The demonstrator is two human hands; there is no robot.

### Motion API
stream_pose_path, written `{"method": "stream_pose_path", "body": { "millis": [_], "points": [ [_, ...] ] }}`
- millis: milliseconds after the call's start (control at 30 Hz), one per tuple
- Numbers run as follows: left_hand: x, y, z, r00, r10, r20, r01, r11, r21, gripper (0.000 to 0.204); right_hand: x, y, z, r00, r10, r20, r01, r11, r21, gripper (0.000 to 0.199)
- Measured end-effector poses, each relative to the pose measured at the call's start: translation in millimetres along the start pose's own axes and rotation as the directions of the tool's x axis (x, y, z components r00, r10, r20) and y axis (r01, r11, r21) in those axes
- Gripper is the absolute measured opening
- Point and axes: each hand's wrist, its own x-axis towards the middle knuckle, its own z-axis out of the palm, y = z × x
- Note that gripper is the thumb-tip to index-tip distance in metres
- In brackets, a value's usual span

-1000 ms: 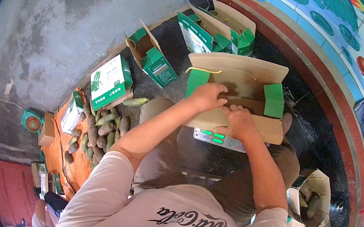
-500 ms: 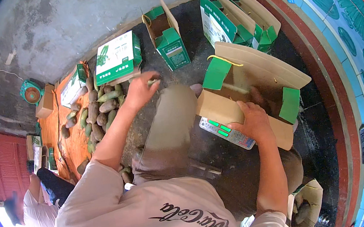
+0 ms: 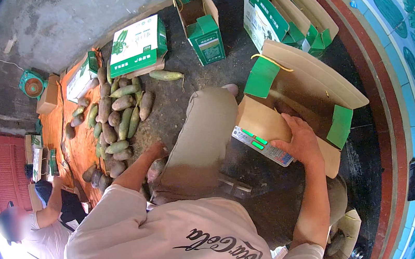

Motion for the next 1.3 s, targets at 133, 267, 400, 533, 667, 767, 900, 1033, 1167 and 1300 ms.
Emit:
{"method": "stream_pose_path", "body": {
  "millis": [133,267,400,533,667,767,900,1033,1167,1300],
  "points": [
    [1,-9,16,0.988,-0.128,0.092,0.134,0.989,-0.065,0.038,-1,5,4,1.0,-0.024,-0.018,0.024,1.0,0.004,0.081],
    [-5,-14,28,0.973,-0.203,0.109,0.215,0.97,-0.114,0.04,1,10,5,1.0,-0.026,-0.006,0.026,0.999,0.024,0.082],
    [-17,-26,44,0.985,-0.139,0.098,0.143,0.989,-0.036,0.045,4,10,3,0.999,-0.047,0.004,0.047,0.997,0.063,0.083],
    [-40,-12,44,0.94,-0.299,0.163,0.325,0.932,-0.161,0.058,4,11,1,1.0,-0.022,0.017,0.021,0.997,0.072,0.085],
    [-45,-6,58,0.871,-0.437,0.224,0.469,0.875,-0.121,0.074,6,9,4,0.998,0.016,0.054,-0.022,0.993,0.113,0.088],
    [-54,3,34,0.846,-0.477,0.237,0.513,0.849,-0.122,0.077,6,3,1,0.998,0.024,0.055,-0.033,0.987,0.16,0.088],
    [-45,-13,44,0.818,-0.55,0.172,0.576,0.788,-0.217,0.077,8,7,1,0.995,0.077,0.067,-0.086,0.985,0.15,0.094],
    [-40,-14,56,0.849,-0.526,0.061,0.526,0.824,-0.211,0.072,8,0,-1,0.983,0.154,0.103,-0.173,0.961,0.218,0.097],
    [-23,-3,48,0.85,-0.51,0.134,0.522,0.849,-0.081,0.06,9,-1,-1,0.978,0.184,0.101,-0.201,0.959,0.2,0.097],
    [-13,-7,68,0.891,-0.447,0.076,0.443,0.894,0.06,0.054,12,-1,0,0.979,0.171,0.112,-0.189,0.966,0.176,0.098]
  ]
}}
